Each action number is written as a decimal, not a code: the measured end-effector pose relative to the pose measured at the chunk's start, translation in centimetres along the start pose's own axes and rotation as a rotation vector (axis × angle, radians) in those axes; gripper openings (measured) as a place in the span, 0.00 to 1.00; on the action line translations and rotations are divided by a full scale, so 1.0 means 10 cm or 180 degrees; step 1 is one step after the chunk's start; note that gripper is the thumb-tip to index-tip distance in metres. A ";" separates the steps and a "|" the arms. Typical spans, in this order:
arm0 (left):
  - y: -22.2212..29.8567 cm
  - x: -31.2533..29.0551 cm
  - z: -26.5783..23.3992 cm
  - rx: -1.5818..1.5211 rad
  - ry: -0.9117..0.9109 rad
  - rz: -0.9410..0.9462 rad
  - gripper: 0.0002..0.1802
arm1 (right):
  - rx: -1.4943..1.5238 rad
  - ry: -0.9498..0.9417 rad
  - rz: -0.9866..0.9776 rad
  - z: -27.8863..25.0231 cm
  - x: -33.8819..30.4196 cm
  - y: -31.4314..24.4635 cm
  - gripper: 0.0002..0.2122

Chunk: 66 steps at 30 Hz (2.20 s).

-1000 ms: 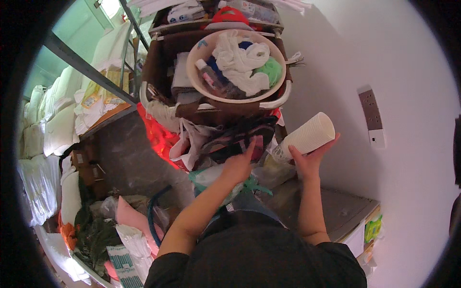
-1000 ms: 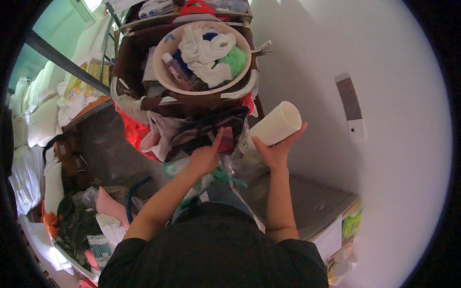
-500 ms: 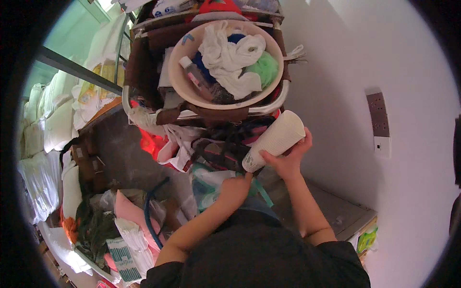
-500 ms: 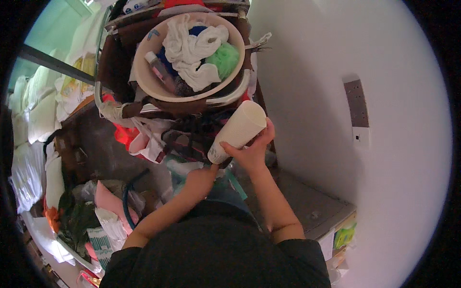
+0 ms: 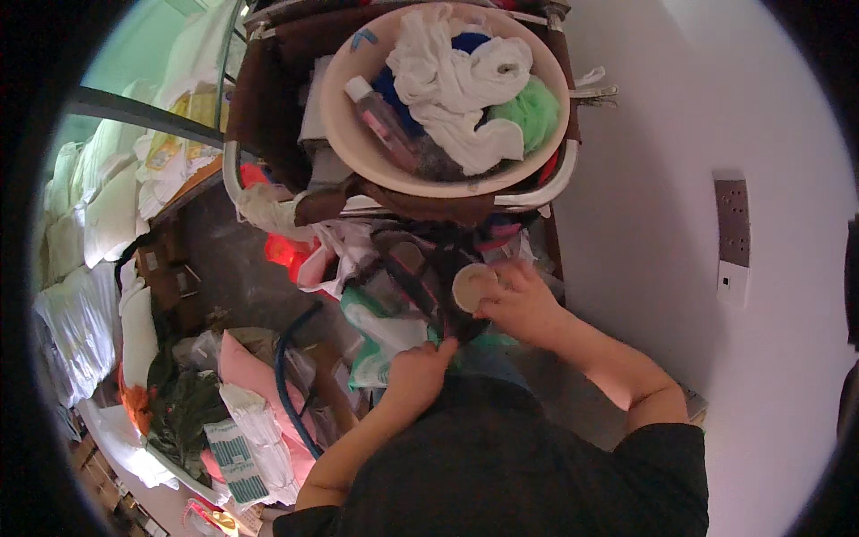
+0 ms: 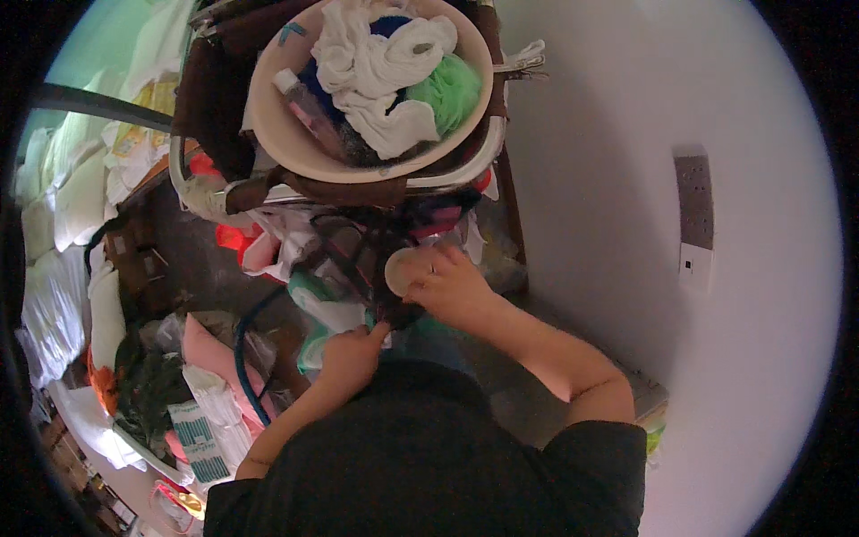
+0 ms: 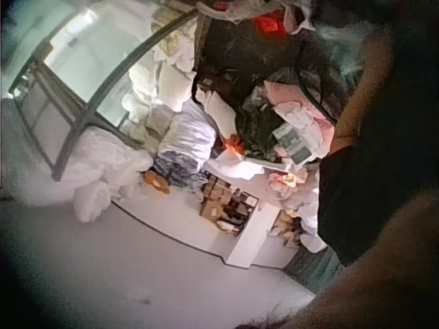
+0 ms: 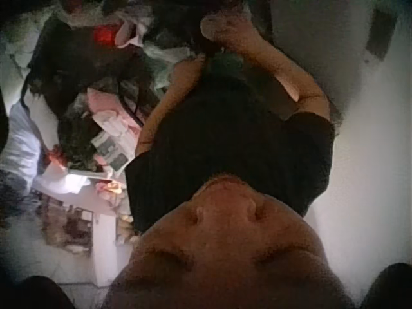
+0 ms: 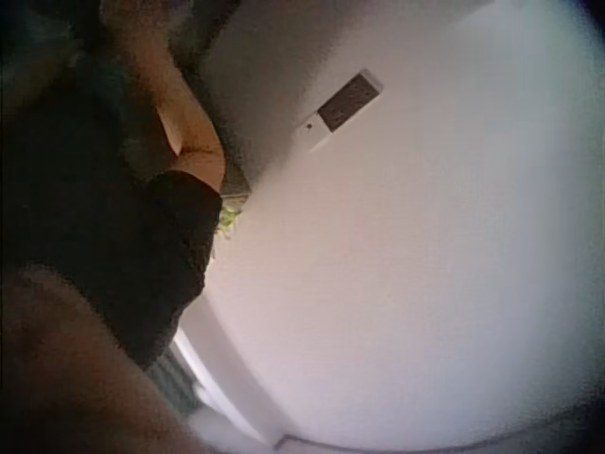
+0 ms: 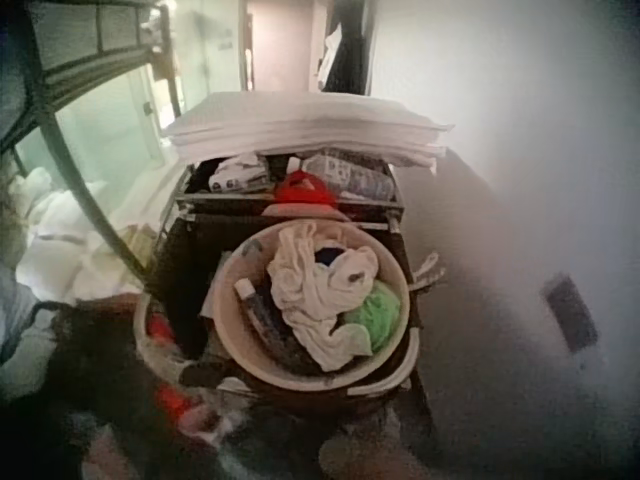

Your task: The person retrieves disposable toilet seat covers from a plastic bag in a cluttered room, then moves into a bathroom and places the covers over the toilet seat, smoothing them into place. The person handles the covers one at a time and adjusts them around the seat rim.

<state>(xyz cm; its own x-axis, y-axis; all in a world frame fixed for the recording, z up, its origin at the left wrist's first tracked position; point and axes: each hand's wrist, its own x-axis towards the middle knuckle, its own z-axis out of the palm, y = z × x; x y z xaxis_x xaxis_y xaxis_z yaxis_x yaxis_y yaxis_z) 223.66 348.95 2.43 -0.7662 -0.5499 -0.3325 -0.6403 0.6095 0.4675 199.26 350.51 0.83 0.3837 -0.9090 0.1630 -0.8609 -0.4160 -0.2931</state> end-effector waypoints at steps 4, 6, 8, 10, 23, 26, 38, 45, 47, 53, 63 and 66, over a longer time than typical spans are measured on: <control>0.00 0.00 0.01 0.0315 -0.0052 -0.0032 0.18 | -0.0044 -0.0494 -0.0536 0.15 0.10 0.06 0.13; 0.00 0.00 0.04 0.0380 -0.0075 0.0016 0.17 | -0.0185 -0.0895 -0.0652 0.20 0.14 0.13 0.12; -0.03 0.00 0.07 0.0415 -0.0063 -0.0006 0.17 | -0.0282 -0.1420 -0.0925 0.14 0.28 0.22 0.09; -0.03 0.00 0.07 0.0413 -0.0029 -0.0028 0.16 | -0.0092 -0.1685 -0.0965 0.25 0.39 0.24 0.07; 0.00 -0.01 0.06 0.0318 0.0201 0.0285 0.14 | 0.0343 -0.3316 -0.0923 -0.07 0.69 0.15 0.09; -0.01 0.00 0.07 0.0349 0.0165 0.0391 0.14 | 0.0265 -0.3157 -0.0855 -0.14 0.60 0.01 0.08; -0.12 -0.06 0.07 0.0291 0.0185 0.0492 0.12 | 0.0094 -0.1486 -0.0569 -0.06 -0.04 0.07 0.04; -0.13 -0.11 0.06 0.0250 0.0096 0.0371 0.15 | -0.0167 -0.1475 -0.0543 -0.10 0.01 0.16 0.05; -0.14 -0.12 0.08 0.0208 0.0162 0.0392 0.15 | -0.0165 -0.1646 -0.0615 -0.16 0.14 0.17 0.06; -0.11 -0.14 0.03 0.0343 0.0280 0.0436 0.13 | 0.0272 -0.2223 -0.0760 -0.19 0.39 0.25 0.07; -0.11 -0.17 0.07 0.0343 0.0362 0.0506 0.12 | 0.0070 -0.2452 -0.1173 0.01 0.36 -0.02 0.06; -0.12 -0.19 0.06 0.0284 0.0420 0.0475 0.12 | 0.0012 -0.2076 -0.1055 -0.16 0.21 -0.13 0.06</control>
<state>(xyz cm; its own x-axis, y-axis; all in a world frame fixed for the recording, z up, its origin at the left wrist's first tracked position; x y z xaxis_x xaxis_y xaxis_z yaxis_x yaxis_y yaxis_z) 225.90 349.62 1.99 -0.8429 -0.5162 -0.1522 -0.5270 0.7347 0.4272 200.69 349.16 3.07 0.7459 -0.5665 -0.3503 -0.6643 -0.6711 -0.3291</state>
